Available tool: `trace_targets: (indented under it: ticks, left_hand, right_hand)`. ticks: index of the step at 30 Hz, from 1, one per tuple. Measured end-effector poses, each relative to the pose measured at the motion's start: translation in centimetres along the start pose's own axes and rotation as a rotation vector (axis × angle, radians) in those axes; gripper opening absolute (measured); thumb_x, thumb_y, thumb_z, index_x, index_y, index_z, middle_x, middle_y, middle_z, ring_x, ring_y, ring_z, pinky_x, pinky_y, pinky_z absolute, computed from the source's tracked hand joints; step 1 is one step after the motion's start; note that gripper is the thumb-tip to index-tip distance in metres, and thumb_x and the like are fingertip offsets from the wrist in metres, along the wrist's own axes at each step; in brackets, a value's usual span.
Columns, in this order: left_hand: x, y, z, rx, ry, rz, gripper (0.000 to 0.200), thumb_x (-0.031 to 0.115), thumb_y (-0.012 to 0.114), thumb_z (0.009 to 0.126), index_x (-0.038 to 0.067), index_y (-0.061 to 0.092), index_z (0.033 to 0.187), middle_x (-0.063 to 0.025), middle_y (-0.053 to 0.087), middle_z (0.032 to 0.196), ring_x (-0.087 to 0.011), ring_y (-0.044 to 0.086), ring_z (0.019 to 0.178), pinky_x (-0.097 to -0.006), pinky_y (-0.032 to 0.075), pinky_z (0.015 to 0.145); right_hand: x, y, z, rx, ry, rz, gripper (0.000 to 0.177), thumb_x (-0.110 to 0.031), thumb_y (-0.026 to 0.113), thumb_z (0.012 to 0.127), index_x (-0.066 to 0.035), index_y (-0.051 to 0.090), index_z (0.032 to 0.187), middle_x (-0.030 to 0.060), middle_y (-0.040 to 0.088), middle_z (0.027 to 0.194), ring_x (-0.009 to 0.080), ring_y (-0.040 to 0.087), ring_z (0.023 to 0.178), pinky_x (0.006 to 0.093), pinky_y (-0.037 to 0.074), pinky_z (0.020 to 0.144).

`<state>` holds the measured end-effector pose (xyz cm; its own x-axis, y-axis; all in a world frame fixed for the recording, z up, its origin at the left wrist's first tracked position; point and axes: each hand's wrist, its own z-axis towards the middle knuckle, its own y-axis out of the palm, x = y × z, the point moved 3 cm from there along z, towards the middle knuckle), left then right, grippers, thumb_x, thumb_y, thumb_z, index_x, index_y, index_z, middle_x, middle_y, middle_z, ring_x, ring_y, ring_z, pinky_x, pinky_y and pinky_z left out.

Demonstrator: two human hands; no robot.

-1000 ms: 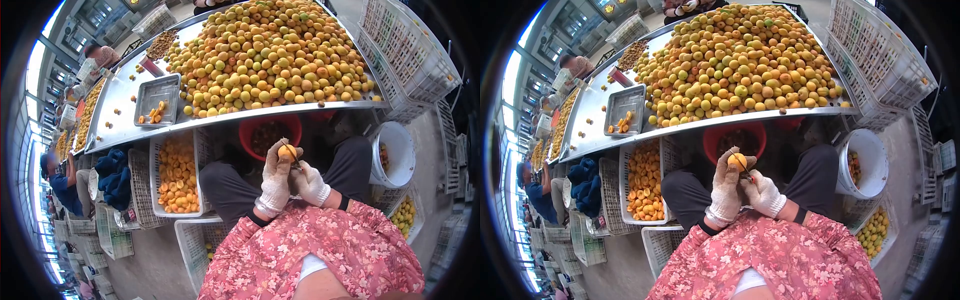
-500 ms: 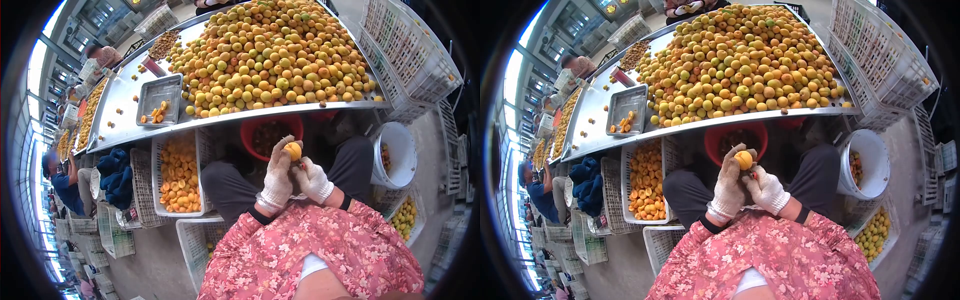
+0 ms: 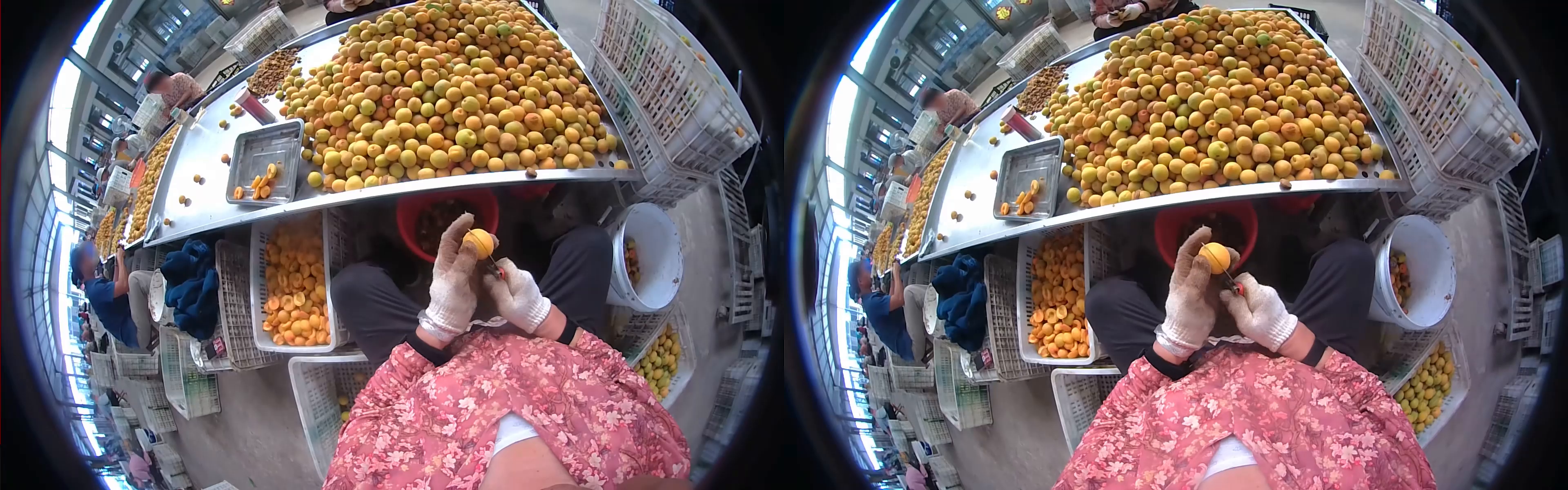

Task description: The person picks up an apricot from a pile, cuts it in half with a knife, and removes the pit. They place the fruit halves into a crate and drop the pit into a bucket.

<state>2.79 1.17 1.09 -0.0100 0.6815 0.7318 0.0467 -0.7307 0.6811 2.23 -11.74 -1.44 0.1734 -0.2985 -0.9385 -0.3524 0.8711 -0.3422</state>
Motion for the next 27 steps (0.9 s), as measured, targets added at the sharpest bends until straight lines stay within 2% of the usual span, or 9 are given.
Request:
trace_targets:
  ticks: [3,5,10,12,16,18,19,25,27]
  left_hand:
    - [0.0,-0.7,0.0,-0.003,-0.064,0.019,0.048,0.043,0.044,0.103,0.004,0.051,0.13,-0.0099,0.063,0.105,-0.0182,0.06,0.097,-0.0329,0.049,0.089]
    - [-1.3,-1.4,0.0,-0.021,-0.309,-0.29,0.047,0.042,0.045,0.103,0.004,0.051,0.13,-0.0097,0.063,0.105,-0.0179,0.06,0.096,-0.0332,0.049,0.088]
    - [-1.3,-1.3,-0.2,0.046,-0.237,-0.208,0.045,0.04,0.045,0.103,0.005,0.051,0.13,-0.0092,0.063,0.108,-0.0173,0.06,0.095,-0.0322,0.049,0.088]
    - [-1.1,-1.2,0.0,0.009,-0.071,0.034,0.052,0.048,0.046,0.101,0.006,0.051,0.13,-0.0106,0.063,0.112,-0.021,0.06,0.101,-0.0356,0.049,0.092]
    - [-1.1,-1.4,0.2,0.049,-0.08,0.014,0.054,0.052,0.046,0.1,0.006,0.052,0.129,-0.0098,0.063,0.109,-0.0206,0.06,0.1,-0.0362,0.049,0.092]
    - [-2.4,-1.7,-0.2,0.008,-0.33,-0.319,0.056,0.054,0.046,0.099,0.006,0.053,0.127,-0.0092,0.063,0.108,-0.0202,0.06,0.099,-0.036,0.048,0.091]
    - [-2.8,-1.8,0.0,0.023,-0.327,-0.35,0.05,0.049,0.049,0.1,0.005,0.055,0.123,-0.0117,0.065,0.104,-0.0198,0.06,0.094,-0.0342,0.05,0.086]
    - [-2.4,-1.9,0.2,0.09,-0.167,-0.091,0.049,0.048,0.047,0.101,0.005,0.055,0.123,-0.0111,0.065,0.104,-0.0193,0.06,0.094,-0.0345,0.05,0.087]
    - [-1.5,-1.3,0.3,0.086,-0.201,-0.113,0.05,0.049,0.048,0.1,0.005,0.056,0.122,-0.0112,0.065,0.104,-0.0201,0.06,0.095,-0.0349,0.05,0.087]
  right_hand:
    - [0.0,0.1,0.4,0.067,-0.101,-0.011,0.023,-0.017,0.06,0.094,-0.002,0.054,0.111,0.0195,0.066,0.082,0.0387,0.068,0.079,0.0385,0.053,0.064]
    - [0.3,0.5,0.4,0.067,-0.127,-0.012,0.022,-0.017,0.06,0.094,-0.002,0.054,0.11,0.0195,0.066,0.081,0.0384,0.068,0.078,0.0387,0.052,0.064]
    - [0.5,0.3,0.2,0.013,-0.092,-0.026,0.022,-0.017,0.061,0.094,-0.002,0.054,0.109,0.02,0.066,0.08,0.0387,0.068,0.078,0.0398,0.052,0.063]
    - [0.4,0.2,0.3,0.022,-0.023,-0.016,0.023,-0.017,0.061,0.094,-0.002,0.054,0.109,0.0204,0.066,0.081,0.0398,0.067,0.078,0.0408,0.052,0.063]
    - [1.3,0.4,0.5,0.02,-0.054,-0.052,0.022,-0.018,0.061,0.094,-0.002,0.055,0.106,0.0205,0.066,0.081,0.0407,0.067,0.077,0.0418,0.052,0.062]
    - [1.6,0.7,0.3,0.087,-0.103,-0.129,0.021,-0.019,0.061,0.094,-0.001,0.054,0.103,0.0215,0.066,0.079,0.041,0.067,0.076,0.0421,0.052,0.061]
    - [1.6,0.8,0.3,0.086,-0.102,-0.128,0.021,-0.019,0.061,0.094,-0.001,0.054,0.103,0.0215,0.066,0.079,0.041,0.067,0.076,0.0421,0.052,0.061]
    - [1.1,0.4,0.0,0.02,-0.011,-0.035,0.025,-0.02,0.061,0.093,-0.001,0.055,0.108,0.0224,0.066,0.079,0.0418,0.067,0.078,0.0419,0.053,0.062]
    - [1.1,0.2,0.1,0.022,-0.01,-0.067,0.027,-0.02,0.061,0.094,-0.001,0.056,0.112,0.0223,0.066,0.079,0.0426,0.066,0.078,0.0416,0.053,0.063]
